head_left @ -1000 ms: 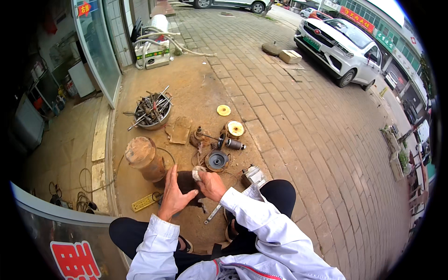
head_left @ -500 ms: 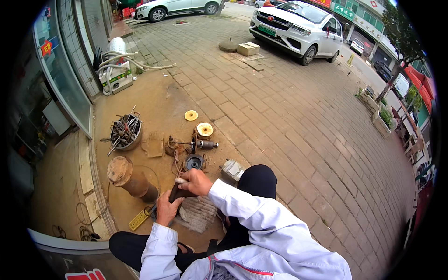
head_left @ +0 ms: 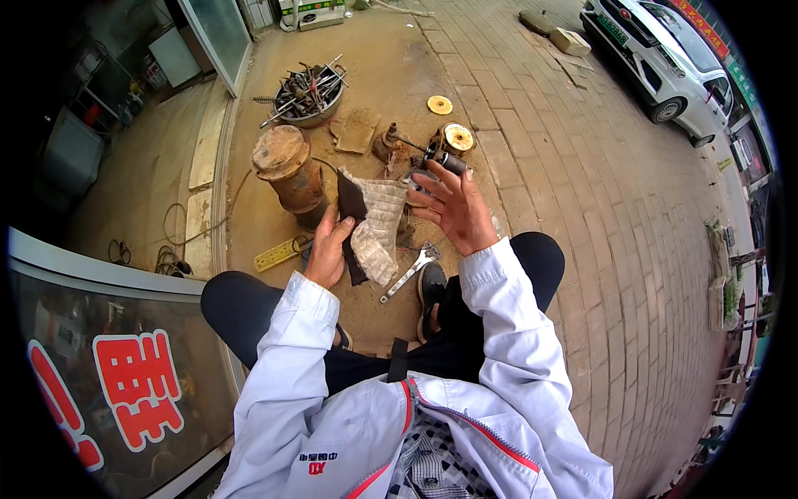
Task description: The person sits on the ground and works on a cylindrical mechanical part, using a blue tool to manipulate internal components. They repeatedly insert and remove small metal pieces, wipe the part with a cloth, and inspect the interior before placing a cover on top.
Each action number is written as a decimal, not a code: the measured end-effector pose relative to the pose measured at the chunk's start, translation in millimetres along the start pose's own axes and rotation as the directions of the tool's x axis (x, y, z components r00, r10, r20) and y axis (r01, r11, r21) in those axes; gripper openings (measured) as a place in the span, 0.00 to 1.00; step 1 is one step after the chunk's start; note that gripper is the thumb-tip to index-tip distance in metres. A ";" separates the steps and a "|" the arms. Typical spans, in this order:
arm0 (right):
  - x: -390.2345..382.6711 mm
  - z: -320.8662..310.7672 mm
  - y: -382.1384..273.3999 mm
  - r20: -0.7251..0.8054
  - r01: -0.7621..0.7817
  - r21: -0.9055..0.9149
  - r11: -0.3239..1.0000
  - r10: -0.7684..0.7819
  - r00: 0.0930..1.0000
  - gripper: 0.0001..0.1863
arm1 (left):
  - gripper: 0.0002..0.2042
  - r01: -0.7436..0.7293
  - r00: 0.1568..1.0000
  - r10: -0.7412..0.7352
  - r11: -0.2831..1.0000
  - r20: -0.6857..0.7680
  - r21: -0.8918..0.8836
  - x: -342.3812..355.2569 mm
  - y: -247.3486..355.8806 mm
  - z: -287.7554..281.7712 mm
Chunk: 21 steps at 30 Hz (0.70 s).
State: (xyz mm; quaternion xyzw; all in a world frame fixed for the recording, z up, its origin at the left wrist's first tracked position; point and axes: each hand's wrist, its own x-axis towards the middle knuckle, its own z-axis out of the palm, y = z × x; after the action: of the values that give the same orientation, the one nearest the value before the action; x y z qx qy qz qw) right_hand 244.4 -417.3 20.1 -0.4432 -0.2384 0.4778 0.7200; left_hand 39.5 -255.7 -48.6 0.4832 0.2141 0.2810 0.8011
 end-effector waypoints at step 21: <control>-43.5 -11.5 251.3 -0.168 -0.226 -0.960 0.165 0.305 0.937 0.12 | 0.18 0.381 0.792 -0.481 -0.090 -0.376 0.920 -65.0 -104.1 -31.7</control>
State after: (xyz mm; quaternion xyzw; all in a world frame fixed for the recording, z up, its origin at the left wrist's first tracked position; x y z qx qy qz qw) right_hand 114.7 -423.3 -199.7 -0.8123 -0.4247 0.3555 0.1827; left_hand -3.4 -316.8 -151.0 0.8004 0.4558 -0.2277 0.3158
